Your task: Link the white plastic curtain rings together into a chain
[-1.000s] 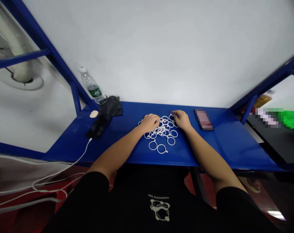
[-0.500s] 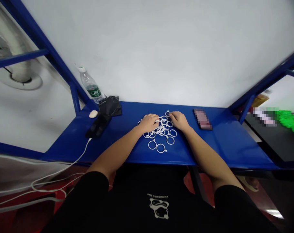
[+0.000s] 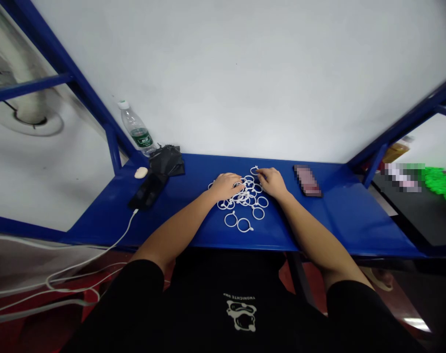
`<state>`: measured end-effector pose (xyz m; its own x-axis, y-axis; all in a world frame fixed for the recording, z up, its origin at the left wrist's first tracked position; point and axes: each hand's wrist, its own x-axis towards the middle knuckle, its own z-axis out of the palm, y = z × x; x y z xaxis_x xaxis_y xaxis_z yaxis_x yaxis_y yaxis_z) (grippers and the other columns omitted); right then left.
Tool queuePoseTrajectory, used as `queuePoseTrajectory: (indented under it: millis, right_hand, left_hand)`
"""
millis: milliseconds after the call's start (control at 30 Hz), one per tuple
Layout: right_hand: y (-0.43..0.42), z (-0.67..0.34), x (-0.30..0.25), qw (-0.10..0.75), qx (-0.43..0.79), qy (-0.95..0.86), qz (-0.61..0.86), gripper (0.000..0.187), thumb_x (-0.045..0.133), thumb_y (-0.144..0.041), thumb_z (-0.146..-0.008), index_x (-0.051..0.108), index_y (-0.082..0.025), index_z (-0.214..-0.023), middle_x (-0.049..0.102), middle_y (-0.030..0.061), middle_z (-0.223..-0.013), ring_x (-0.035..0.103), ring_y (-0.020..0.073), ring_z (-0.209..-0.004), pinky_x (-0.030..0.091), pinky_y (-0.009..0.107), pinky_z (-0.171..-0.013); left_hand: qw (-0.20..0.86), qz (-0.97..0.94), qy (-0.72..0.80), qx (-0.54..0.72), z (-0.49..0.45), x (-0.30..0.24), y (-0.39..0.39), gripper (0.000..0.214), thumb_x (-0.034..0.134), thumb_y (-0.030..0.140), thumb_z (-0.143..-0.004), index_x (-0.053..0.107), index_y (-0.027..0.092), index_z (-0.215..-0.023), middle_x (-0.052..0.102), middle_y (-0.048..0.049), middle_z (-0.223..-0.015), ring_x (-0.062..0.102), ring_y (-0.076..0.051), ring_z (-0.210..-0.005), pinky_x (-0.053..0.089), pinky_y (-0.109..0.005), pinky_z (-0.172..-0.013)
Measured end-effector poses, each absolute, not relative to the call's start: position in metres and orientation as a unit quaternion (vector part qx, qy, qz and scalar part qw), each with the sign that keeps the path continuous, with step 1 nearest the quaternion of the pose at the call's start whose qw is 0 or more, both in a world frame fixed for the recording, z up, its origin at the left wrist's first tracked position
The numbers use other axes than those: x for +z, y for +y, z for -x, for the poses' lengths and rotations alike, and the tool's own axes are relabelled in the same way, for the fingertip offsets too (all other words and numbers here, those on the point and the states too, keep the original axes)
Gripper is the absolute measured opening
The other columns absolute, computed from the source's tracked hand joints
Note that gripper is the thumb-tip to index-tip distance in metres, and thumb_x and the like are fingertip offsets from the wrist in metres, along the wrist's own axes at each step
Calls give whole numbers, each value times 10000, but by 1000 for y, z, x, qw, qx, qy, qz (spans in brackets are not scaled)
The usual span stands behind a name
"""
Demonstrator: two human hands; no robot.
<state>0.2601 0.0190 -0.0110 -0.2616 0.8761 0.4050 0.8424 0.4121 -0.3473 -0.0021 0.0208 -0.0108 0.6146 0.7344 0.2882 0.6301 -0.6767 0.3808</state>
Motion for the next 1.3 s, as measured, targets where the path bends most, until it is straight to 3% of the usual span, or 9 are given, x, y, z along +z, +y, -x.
queuePoseTrajectory:
  millis: [133, 267, 400, 500, 633, 767, 867, 1067, 1300]
  right_hand:
    - [20, -261, -13, 260, 39, -807, 529, 360, 568, -196, -969, 780, -207, -1260, 818, 113, -1189, 726, 308, -1086, 549, 466, -1026]
    - [20, -258, -14, 267, 67, -839, 469, 445, 571, -65, -811, 830, -231, -1132, 799, 82, -1275, 726, 302, -1189, 534, 499, -1110]
    - [19, -256, -15, 266, 94, -847, 450, 285, 651, -146, -833, 846, -255, -1011, 811, 84, -1233, 741, 312, -1181, 532, 525, -1103]
    - [17, -255, -12, 283, 102, -848, 437, 82, 730, -269, -863, 805, -241, -844, 799, 108, -1243, 735, 324, -1185, 523, 527, -1082]
    - [11, -254, -1, 331, 89, -838, 425, 91, 689, -243, -877, 736, -236, -800, 808, 94, -1104, 737, 288, -1069, 528, 477, -1021]
    - [1, -251, 7, 366, 87, -812, 445, 156, 617, -332, -973, 728, -234, -925, 774, 78, -948, 700, 248, -887, 547, 398, -864]
    - [-6, -245, 6, 356, 126, -818, 435, 230, 563, -402, -1035, 715, -235, -992, 750, 58, -909, 673, 217, -808, 537, 351, -785]
    - [-10, -236, 5, 360, 150, -831, 397, 286, 491, -433, -1085, 681, -238, -997, 739, 64, -934, 689, 222, -864, 535, 349, -831]
    - [-12, -235, 6, 357, 177, -827, 396, 320, 498, -480, -1078, 684, -234, -995, 739, 63, -917, 672, 217, -825, 536, 350, -819]
  left_hand:
    - [125, -888, 385, 218, 1, -12, 20, 281, 613, 429, -1054, 799, 242, -1151, 736, -66, -1396, 649, -283, -1343, 478, -501, -1175]
    - [123, -888, 388, 216, 1, -13, 19, 290, 609, 430, -1056, 798, 240, -1165, 736, -71, -1394, 641, -292, -1351, 475, -510, -1171]
    - [126, -885, 378, 241, 1, -14, 21, 268, 617, 420, -1046, 800, 252, -1147, 757, -65, -1346, 661, -274, -1310, 490, -469, -1144]
    - [148, -883, 357, 268, 1, -14, 22, 342, 554, 433, -1069, 806, 232, -953, 814, -53, -1053, 735, -229, -1083, 540, -382, -1012]
    - [163, -876, 353, 284, 0, -13, 20, 536, 484, 472, -1094, 725, 207, -694, 712, -24, -694, 698, -180, -761, 539, -332, -851]
    - [176, -843, 365, 353, -3, -12, 17, 230, 615, 369, -1046, 790, 222, -1022, 798, -22, -904, 741, -178, -877, 565, -343, -902]
    - [158, -831, 361, 392, -4, -10, 14, 240, 673, 271, -1007, 759, 240, -1229, 800, -50, -1108, 750, -184, -1022, 577, -372, -994]
    - [148, -849, 314, 398, -4, -9, 10, 197, 654, 277, -1010, 793, 222, -1137, 768, -76, -1174, 749, -158, -923, 609, -328, -914]
    - [134, -853, 336, 375, -7, -10, 8, 168, 660, 244, -954, 778, 225, -1072, 794, -40, -966, 742, -178, -863, 586, -350, -901]
